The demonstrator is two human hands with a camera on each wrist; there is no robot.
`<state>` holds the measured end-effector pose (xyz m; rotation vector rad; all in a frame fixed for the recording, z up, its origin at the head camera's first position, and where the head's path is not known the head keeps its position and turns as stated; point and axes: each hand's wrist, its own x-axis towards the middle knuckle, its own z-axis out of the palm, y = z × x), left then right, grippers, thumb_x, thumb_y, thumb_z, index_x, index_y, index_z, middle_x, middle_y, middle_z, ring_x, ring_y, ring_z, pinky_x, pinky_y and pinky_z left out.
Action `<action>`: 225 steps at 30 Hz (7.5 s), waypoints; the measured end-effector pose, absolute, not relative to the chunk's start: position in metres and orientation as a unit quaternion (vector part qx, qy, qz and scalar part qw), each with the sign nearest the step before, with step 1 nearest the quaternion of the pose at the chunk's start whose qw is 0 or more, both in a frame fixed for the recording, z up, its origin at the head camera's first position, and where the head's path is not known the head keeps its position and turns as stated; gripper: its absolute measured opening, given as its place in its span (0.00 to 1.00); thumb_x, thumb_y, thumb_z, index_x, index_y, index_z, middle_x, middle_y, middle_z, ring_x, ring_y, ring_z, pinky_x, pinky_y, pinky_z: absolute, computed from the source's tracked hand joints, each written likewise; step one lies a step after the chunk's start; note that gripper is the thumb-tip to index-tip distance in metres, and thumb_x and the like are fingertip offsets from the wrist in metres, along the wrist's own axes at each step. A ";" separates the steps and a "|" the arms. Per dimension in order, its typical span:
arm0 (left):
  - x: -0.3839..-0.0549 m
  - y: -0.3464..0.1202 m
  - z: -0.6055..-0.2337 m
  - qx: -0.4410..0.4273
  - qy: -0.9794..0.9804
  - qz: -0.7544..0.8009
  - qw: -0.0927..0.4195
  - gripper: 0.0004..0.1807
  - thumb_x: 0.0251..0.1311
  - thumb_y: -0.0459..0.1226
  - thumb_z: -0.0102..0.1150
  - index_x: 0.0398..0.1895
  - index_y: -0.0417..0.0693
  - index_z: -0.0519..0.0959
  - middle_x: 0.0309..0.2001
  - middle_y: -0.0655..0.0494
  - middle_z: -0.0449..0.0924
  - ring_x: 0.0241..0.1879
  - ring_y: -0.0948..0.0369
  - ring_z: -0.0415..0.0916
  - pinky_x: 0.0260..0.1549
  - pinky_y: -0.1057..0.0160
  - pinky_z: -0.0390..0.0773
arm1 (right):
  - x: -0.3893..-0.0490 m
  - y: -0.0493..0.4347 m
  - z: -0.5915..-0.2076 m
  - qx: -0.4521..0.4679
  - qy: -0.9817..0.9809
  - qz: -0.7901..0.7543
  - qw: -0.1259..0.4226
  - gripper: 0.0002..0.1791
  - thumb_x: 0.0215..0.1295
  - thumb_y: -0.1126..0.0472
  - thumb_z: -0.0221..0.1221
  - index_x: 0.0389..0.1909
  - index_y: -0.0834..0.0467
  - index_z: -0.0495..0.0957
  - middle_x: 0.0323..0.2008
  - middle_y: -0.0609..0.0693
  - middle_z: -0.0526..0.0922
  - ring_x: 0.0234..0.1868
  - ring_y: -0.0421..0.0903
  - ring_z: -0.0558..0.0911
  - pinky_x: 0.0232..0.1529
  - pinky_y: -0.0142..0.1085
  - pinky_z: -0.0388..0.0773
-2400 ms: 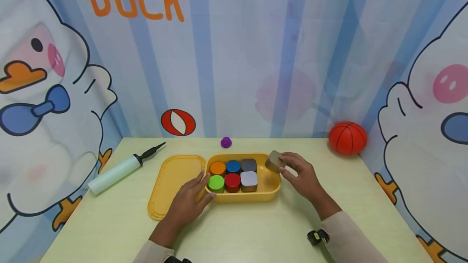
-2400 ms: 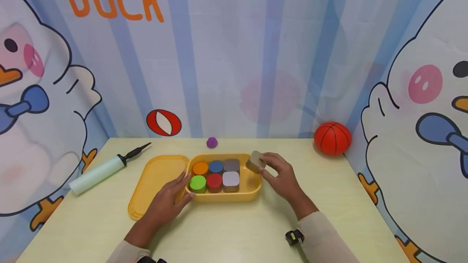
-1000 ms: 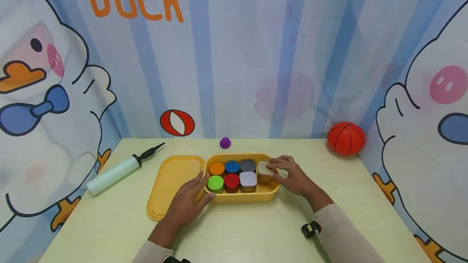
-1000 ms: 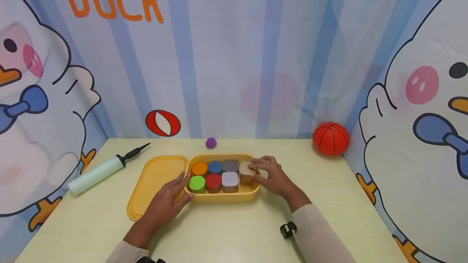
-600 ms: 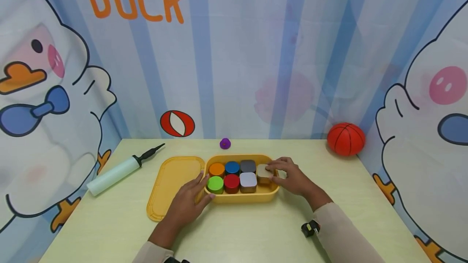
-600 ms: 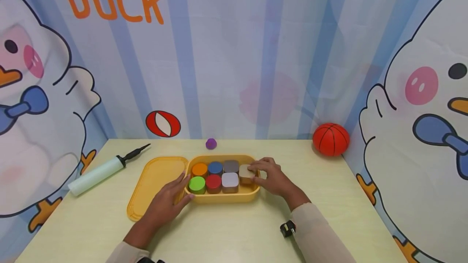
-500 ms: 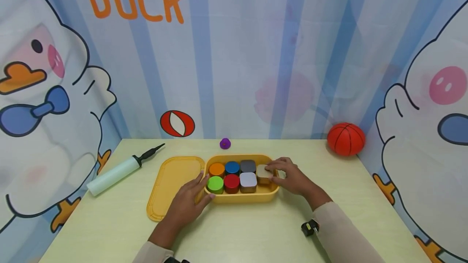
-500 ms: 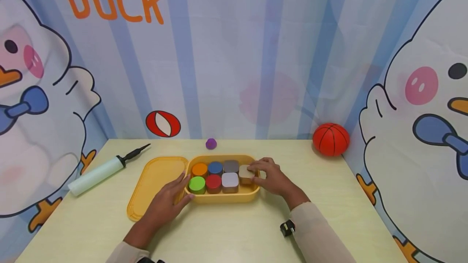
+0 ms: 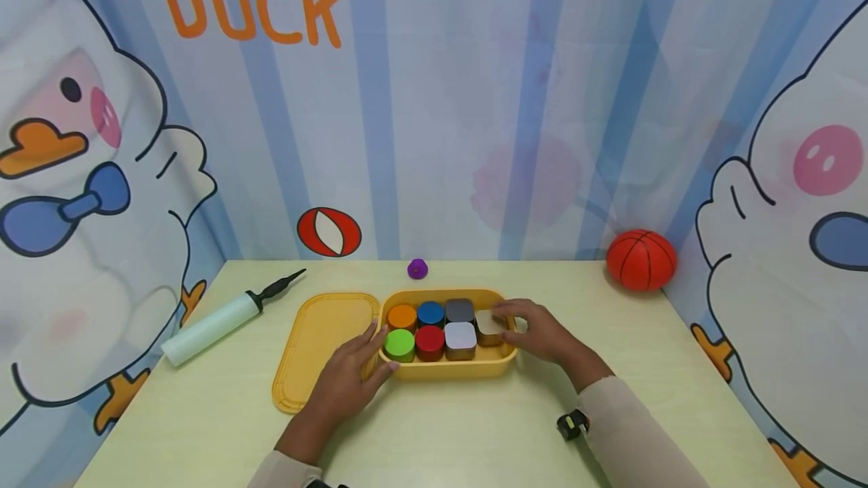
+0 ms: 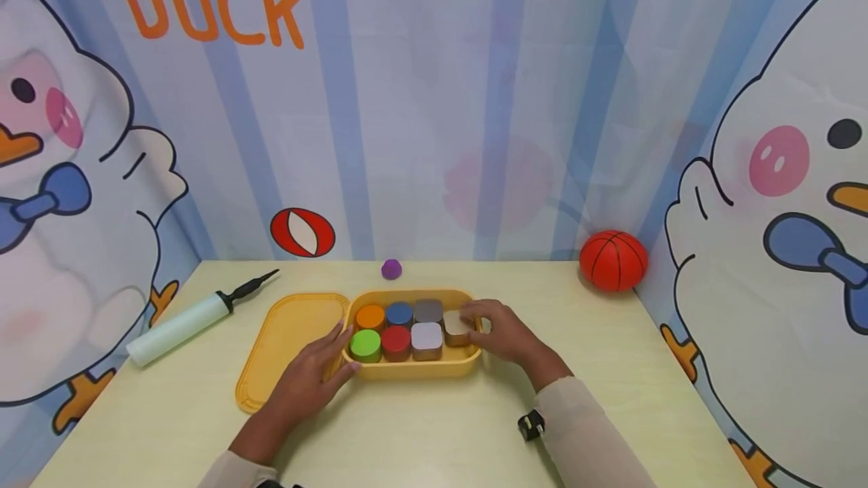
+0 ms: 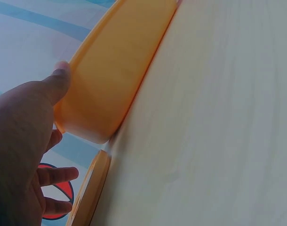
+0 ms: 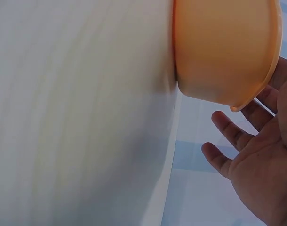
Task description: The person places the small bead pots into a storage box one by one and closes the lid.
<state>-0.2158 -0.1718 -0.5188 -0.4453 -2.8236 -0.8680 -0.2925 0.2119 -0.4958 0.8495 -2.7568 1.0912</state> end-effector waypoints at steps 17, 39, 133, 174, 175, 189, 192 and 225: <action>-0.218 -0.183 -0.510 -0.148 -0.954 -0.246 0.086 0.41 0.76 0.62 0.60 0.86 0.59 0.65 0.87 0.46 0.60 0.82 0.35 0.65 0.75 0.21 0.63 | -0.286 0.209 -0.490 0.259 -0.887 0.377 0.060 0.25 0.72 0.62 0.71 0.67 0.64 0.83 0.70 0.63 0.82 0.75 0.70 0.74 0.75 0.72 0.70; -0.221 -0.254 -0.497 -0.037 -0.977 -0.201 0.059 0.47 0.77 0.68 0.52 0.87 0.52 0.61 0.86 0.33 0.56 0.81 0.26 0.58 0.72 0.13 0.55 | -0.236 0.126 -0.464 0.312 -0.848 0.417 0.094 0.24 0.74 0.61 0.70 0.69 0.58 0.82 0.76 0.63 0.73 0.78 0.66 0.68 0.70 0.71 0.73; -0.201 -0.263 -0.453 0.020 -0.836 -0.505 0.215 0.43 0.61 0.36 0.82 0.80 0.52 0.73 0.88 0.66 0.58 0.88 0.51 0.56 0.60 0.94 0.58 | -0.183 0.027 -0.491 0.334 -0.665 0.608 -0.278 0.41 0.89 0.52 0.51 0.91 0.48 0.41 0.91 0.48 0.30 0.79 0.50 0.77 0.70 0.31 0.81; -0.229 -0.228 -0.419 -0.281 -0.766 -0.526 0.239 0.39 0.56 0.17 0.75 0.73 0.38 0.78 0.90 0.47 0.51 0.65 0.79 0.80 0.48 0.74 0.87 | -0.297 0.103 -0.411 0.241 -0.773 0.575 0.118 0.10 0.68 0.77 0.68 0.46 0.64 0.82 0.61 0.60 0.72 0.56 0.60 0.83 0.42 0.28 0.88; -0.229 -0.229 -0.419 -0.283 -0.767 -0.526 0.234 0.39 0.56 0.17 0.75 0.74 0.38 0.77 0.90 0.46 0.50 0.65 0.78 0.80 0.47 0.73 0.88 | -0.297 0.106 -0.411 0.240 -0.772 0.576 0.121 0.10 0.67 0.77 0.69 0.42 0.64 0.80 0.59 0.60 0.73 0.56 0.59 0.82 0.41 0.27 0.87; -0.230 -0.211 -0.423 -0.176 -0.864 -0.425 0.206 0.61 0.62 0.24 0.75 0.91 0.64 0.49 0.83 0.40 0.67 0.65 0.36 0.85 0.41 0.57 0.93 | -0.291 0.122 -0.404 0.237 -0.718 0.641 0.128 0.23 0.68 0.83 0.65 0.39 0.65 0.57 0.51 0.52 0.67 0.46 0.48 0.81 0.37 0.29 0.85; -0.230 -0.205 -0.421 -0.167 -0.866 -0.415 0.226 0.59 0.62 0.24 0.74 0.90 0.58 0.52 0.79 0.39 0.72 0.64 0.38 0.86 0.43 0.53 0.93 | -0.289 0.118 -0.406 0.229 -0.736 0.620 0.146 0.24 0.72 0.79 0.63 0.45 0.63 0.55 0.56 0.55 0.67 0.51 0.53 0.80 0.41 0.32 0.86; -0.222 -0.178 -0.436 -0.175 -0.826 -0.505 0.181 0.23 0.80 0.41 0.63 0.73 0.47 0.80 0.88 0.46 0.55 0.86 0.37 0.56 0.74 0.38 0.71 | -0.265 0.154 -0.407 0.177 -0.783 0.594 -0.047 0.56 0.81 0.26 0.46 0.91 0.57 0.36 0.90 0.62 0.34 0.90 0.67 0.39 0.87 0.70 0.42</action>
